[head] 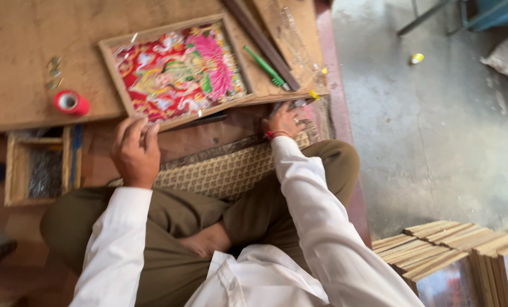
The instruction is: The person assembles a decorative framed picture by applying red patterned tape to the edges of a wooden frame, placing a clear plastic sheet over the artwork, and wiping the surface. The person handles multiple frames, applying tape and plastic covers to each.
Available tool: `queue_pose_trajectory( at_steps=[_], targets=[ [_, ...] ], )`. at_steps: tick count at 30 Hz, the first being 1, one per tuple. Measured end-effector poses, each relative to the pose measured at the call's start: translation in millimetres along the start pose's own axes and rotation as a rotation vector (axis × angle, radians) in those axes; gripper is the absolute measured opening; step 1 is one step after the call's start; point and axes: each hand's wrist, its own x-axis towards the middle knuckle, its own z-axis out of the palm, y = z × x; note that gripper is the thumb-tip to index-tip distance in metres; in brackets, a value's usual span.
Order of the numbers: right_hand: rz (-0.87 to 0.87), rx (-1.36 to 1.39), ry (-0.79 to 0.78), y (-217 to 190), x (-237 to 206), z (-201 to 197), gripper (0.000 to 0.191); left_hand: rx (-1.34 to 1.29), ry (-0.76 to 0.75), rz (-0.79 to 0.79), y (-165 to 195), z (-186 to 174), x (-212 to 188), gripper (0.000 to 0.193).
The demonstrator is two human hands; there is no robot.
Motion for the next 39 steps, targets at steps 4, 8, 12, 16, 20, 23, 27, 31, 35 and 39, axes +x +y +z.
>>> queue_pose_trajectory(
  at_steps=[4, 8, 12, 16, 20, 23, 27, 31, 35, 39],
  targets=[
    [0.093, 0.170, -0.087, -11, 5, -9, 0.077, 0.066, 0.018, 0.066, -28, 6, -13, 0.013],
    [-0.050, 0.006, 0.567, -12, 1, -18, 0.027, 0.055, 0.021, 0.221, -72, 13, -25, 0.012],
    [-0.028, 0.314, 0.070, -19, -12, -21, 0.013, -0.157, -0.108, 0.278, -102, 28, -37, 0.019],
    [-0.121, 0.311, -0.025, -25, -31, -22, 0.013, -0.190, -0.387, -0.127, -82, 53, -52, 0.033],
    [-0.395, 0.503, -0.141, -28, -62, -15, 0.022, -0.492, -0.575, -0.309, -32, 84, -54, 0.068],
    [-0.645, 0.998, -0.381, -21, -100, -8, 0.034, -0.944, -0.622, -0.490, -10, 102, -53, 0.064],
    [-0.701, 0.935, -0.102, -3, -132, -19, 0.023, -1.091, -0.730, -0.767, -15, 113, -64, 0.042],
    [-0.641, 0.890, 0.306, 0, -140, -45, 0.050, -0.983, -0.668, -0.750, -31, 123, -85, 0.031],
    [-0.583, 0.836, 0.063, -4, -137, -47, 0.097, -1.052, -0.539, -0.821, -47, 116, -83, 0.014],
    [-0.620, 0.641, -0.211, -5, -134, -26, 0.058, -0.994, -0.355, -0.641, -47, 106, -78, 0.010]
  ],
)
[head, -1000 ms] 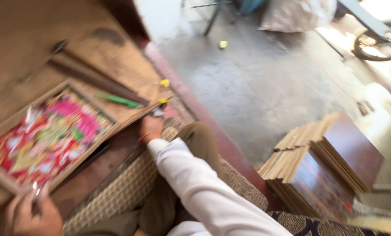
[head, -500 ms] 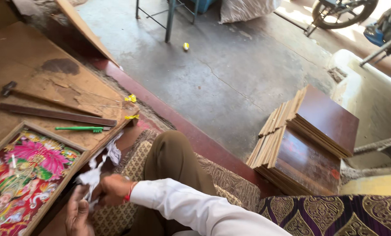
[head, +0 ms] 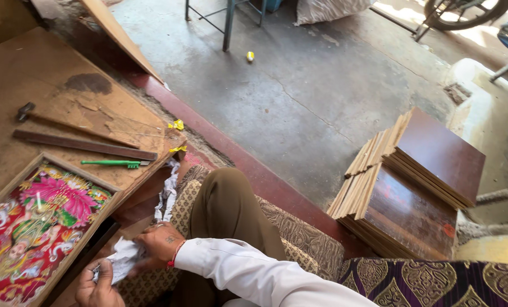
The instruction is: The person assembles a decorative framed picture by applying red patterned tape to the edges of a wooden frame, placing a clear plastic sheet over the artwork, and wiping the surface. The person handles multiple frames, applying tape and plastic covers to each.
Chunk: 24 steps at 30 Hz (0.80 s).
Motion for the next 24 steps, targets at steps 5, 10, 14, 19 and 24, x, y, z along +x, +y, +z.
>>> queue_pose_trajectory(
  at_steps=[5, 10, 14, 19, 24],
  targets=[
    [0.117, -0.340, 0.222, 12, 4, 10, 0.030, 0.010, 0.049, 0.009, 14, 18, -12, 0.011],
    [0.060, 0.149, 0.355, 14, 7, 11, 0.040, -0.100, 0.036, -0.101, 25, 50, -9, 0.019],
    [0.170, 0.720, 0.277, -7, -4, 25, 0.033, -0.654, -0.058, -0.487, 26, 64, -16, 0.032],
    [0.114, 1.372, 0.110, -31, -21, 9, 0.029, -0.738, -0.103, -0.570, 45, 69, -18, 0.031],
    [0.085, 0.744, 0.405, -32, -10, -45, 0.037, -0.182, 0.177, -0.227, 59, 64, -24, 0.018]
  ],
)
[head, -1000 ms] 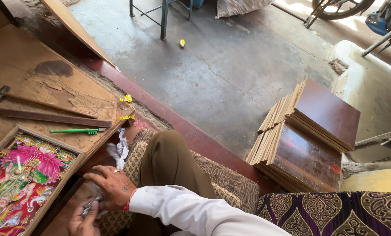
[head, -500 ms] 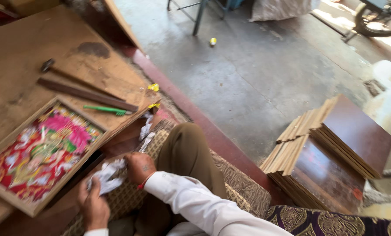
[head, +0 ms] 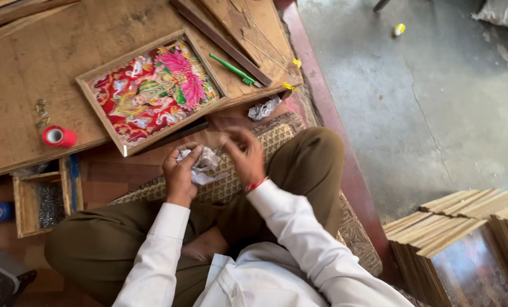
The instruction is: The person assembles a decorative framed picture by applying red patterned tape to the edges of a wooden frame, placing a clear plastic sheet over the artwork, and wiping the surface. The person handles multiple frames, applying tape and plastic covers to each.
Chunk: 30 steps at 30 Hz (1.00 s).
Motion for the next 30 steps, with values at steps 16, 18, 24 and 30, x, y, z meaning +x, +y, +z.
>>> queue_pose_trajectory(
  at_steps=[16, 18, 24, 30],
  targets=[
    [0.160, -1.299, -0.243, 47, 121, -6, 0.026, -0.004, 0.143, 0.265, -6, -28, 5, 0.018],
    [0.132, -0.662, -0.261, 33, 98, -1, 0.025, 0.041, 0.177, 0.321, -8, -19, 0, 0.017],
    [-0.145, -0.025, -0.248, 21, 2, 36, 0.020, -0.189, 0.072, 0.098, -22, 26, -4, 0.020],
    [-0.624, -0.256, -0.292, 17, -33, 39, 0.037, -0.561, 0.006, -0.103, -9, 35, -9, 0.020]
  ],
)
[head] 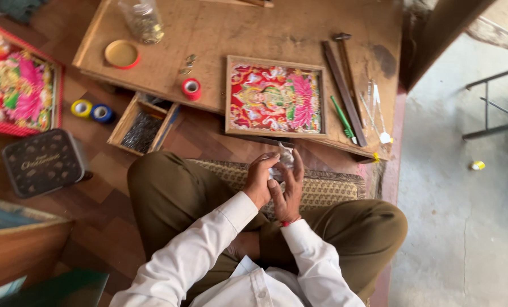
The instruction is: The person assembles a decorative framed picture by applying red patterned tape to the edges of a wooden frame, placing a clear plastic sheet over the artwork, and wiping the surface. The person handles multiple frames, applying tape and plastic covers to each.
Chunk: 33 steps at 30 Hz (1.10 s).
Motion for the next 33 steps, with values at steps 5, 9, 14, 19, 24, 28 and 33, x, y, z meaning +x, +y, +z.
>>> queue_pose_trajectory(
  at_steps=[5, 9, 14, 19, 24, 28, 33],
  targets=[
    [0.152, -0.050, 0.112, 23, 24, 7, 0.031, -0.047, -0.265, -0.137, 21, 22, -6, 0.040],
    [0.089, 0.188, 0.243, 60, 75, 2, 0.018, 0.956, -0.402, 0.109, 83, 36, 25, 0.053],
    [0.243, -0.126, 0.314, 110, 170, 0, 0.029, 2.102, -0.055, 0.828, 240, 34, 100, 0.090],
    [0.320, -0.614, 0.178, 139, 213, 22, 0.044, 2.268, -0.161, 0.481, 276, 31, 144, 0.118],
    [-0.043, -0.979, -0.138, 136, 191, 48, 0.047, 2.252, -0.219, 0.525, 269, 8, 156, 0.122],
    [-0.003, -0.693, -0.412, 86, 190, 80, 0.074, 2.293, -0.145, 0.447, 271, 7, 150, 0.116],
    [0.103, -0.397, -0.529, 44, 199, 133, 0.061, 2.324, -0.145, 0.422, 271, 10, 147, 0.109]
  ],
)
